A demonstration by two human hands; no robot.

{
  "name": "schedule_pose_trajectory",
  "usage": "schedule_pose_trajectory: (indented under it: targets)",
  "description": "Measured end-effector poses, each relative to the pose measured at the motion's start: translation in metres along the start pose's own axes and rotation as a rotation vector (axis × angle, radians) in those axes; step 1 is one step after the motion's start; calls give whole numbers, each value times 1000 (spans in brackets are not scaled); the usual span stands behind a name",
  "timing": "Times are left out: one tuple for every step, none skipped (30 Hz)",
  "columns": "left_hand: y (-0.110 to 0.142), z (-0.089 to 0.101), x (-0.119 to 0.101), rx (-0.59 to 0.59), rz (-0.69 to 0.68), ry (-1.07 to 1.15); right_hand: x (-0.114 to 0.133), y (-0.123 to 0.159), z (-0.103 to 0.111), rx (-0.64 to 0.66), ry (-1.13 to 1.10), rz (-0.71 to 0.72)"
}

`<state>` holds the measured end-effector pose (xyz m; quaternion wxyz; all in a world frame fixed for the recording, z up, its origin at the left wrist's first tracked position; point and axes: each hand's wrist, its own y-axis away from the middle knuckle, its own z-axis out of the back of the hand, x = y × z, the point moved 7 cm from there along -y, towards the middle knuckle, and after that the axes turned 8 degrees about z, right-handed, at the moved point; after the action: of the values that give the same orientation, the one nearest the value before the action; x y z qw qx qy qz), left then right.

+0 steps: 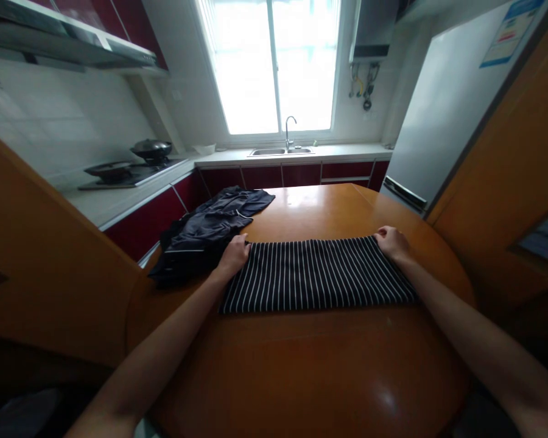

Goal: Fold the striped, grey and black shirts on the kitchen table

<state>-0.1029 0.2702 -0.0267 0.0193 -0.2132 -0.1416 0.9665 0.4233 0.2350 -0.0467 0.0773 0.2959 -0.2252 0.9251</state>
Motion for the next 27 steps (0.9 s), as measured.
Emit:
schedule_pose_trajectory:
  targets:
    - [7, -1, -15, -28, -53, -37, 19, 6, 0, -26, 99, 69]
    - [16, -4, -34, -50, -127, -83, 42, 14, -5, -33, 173, 156]
    - [26, -11, -56, -44, -195, -121, 67, 24, -14, -22, 195, 237]
    - [36, -23, -81, 11, -273, -129, 94, 35, -28, 29, 187, 337]
    - [47, -38, -106, 98, -372, -120, 121, 48, -45, 95, 171, 427]
    - [58, -54, -131, 193, -473, -102, 144, 61, -63, 170, 160, 504]
    - [67, -68, -152, 262, -540, -88, 164, 73, -81, 251, 157, 557]
    - [72, -80, -167, 307, -573, -90, 177, 84, -97, 325, 162, 585]
    - [75, -91, -176, 345, -583, -106, 184, 91, -109, 383, 173, 581]
    - [76, -99, -181, 363, -572, -118, 187, 96, -119, 424, 183, 561]
    - [74, -105, -180, 369, -547, -130, 185, 98, -124, 452, 193, 532]
    - [72, -108, -177, 365, -517, -137, 180, 99, -126, 471, 201, 503]
    - [69, -109, -171, 356, -485, -141, 173, 98, -126, 484, 207, 479]
    - [66, -108, -163, 346, -454, -145, 165, 96, -124, 495, 212, 462]
    - [63, -106, -154, 340, -427, -150, 157, 93, -121, 505, 218, 449]
    - [61, -104, -145, 335, -403, -157, 148, 91, -117, 512, 227, 437]
    - [58, -101, -135, 331, -379, -165, 138, 88, -112, 515, 237, 422]
    - [56, -97, -125, 327, -357, -175, 127, 85, -107, 511, 251, 399]
    - [54, -93, -115, 322, -333, -185, 116, 82, -101, 500, 267, 369]
    - [52, -89, -104, 314, -310, -196, 104, 78, -95, 481, 284, 336]
    - [50, -84, -92, 306, -289, -207, 91, 75, -88, 458, 301, 302]
    - [48, -79, -81, 301, -268, -218, 78, 72, -81, 432, 318, 267]
    - [45, -74, -70, 295, -245, -230, 65, 69, -74, 408, 334, 236]
    - [43, -69, -58, 290, -222, -245, 52, 67, -67, 390, 349, 205]
    - [42, -64, -48, 286, -197, -262, 40, 65, -60, 379, 361, 174]
    - [40, -60, -38, 284, -167, -281, 28, 63, -54, 373, 371, 141]
    - [38, -57, -29, 283, -134, -299, 18, 62, -48, 368, 378, 109]
